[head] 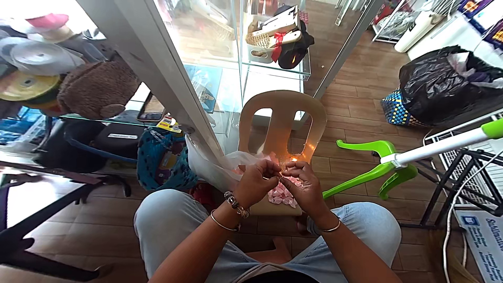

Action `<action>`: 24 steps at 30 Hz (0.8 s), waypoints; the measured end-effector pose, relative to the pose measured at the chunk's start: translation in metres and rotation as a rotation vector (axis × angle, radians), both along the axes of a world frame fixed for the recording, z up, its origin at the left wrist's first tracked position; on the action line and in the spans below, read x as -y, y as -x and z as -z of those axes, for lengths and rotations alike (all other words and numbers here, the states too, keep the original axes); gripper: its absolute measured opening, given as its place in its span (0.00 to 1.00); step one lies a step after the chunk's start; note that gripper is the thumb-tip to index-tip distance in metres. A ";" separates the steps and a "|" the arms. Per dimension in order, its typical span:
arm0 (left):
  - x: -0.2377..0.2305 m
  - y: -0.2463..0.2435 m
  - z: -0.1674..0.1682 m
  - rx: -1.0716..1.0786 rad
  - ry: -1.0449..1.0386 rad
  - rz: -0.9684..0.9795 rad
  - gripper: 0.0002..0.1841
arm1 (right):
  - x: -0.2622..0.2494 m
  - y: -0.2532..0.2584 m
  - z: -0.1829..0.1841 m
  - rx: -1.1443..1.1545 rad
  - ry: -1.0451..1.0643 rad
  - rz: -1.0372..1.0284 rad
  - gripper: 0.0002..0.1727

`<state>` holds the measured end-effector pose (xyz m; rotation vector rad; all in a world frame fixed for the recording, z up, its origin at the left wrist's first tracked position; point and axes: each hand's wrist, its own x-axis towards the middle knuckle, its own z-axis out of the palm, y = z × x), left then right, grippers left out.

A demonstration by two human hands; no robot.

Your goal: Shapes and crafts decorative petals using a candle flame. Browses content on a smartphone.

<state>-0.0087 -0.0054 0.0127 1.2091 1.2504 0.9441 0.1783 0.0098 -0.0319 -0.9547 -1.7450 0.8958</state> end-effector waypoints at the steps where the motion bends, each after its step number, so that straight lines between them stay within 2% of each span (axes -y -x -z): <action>1: 0.000 0.000 -0.001 -0.013 -0.003 0.004 0.09 | 0.000 0.000 0.000 0.000 -0.001 -0.004 0.10; 5: -0.001 0.001 0.000 0.061 0.034 -0.005 0.11 | -0.002 -0.001 -0.002 -0.006 0.020 -0.024 0.09; 9: -0.004 -0.001 -0.007 0.463 0.281 -0.112 0.13 | -0.005 0.000 -0.009 -0.170 0.203 -0.016 0.07; 11: -0.005 -0.003 -0.004 0.548 0.323 -0.116 0.14 | -0.006 0.001 -0.012 -0.266 0.275 -0.014 0.06; 17: -0.001 -0.016 -0.004 0.527 0.301 -0.118 0.03 | -0.008 0.007 -0.015 -0.381 0.377 0.007 0.04; 24: -0.001 -0.017 -0.003 0.510 0.268 -0.177 0.02 | -0.011 0.006 -0.016 -0.378 0.388 -0.007 0.03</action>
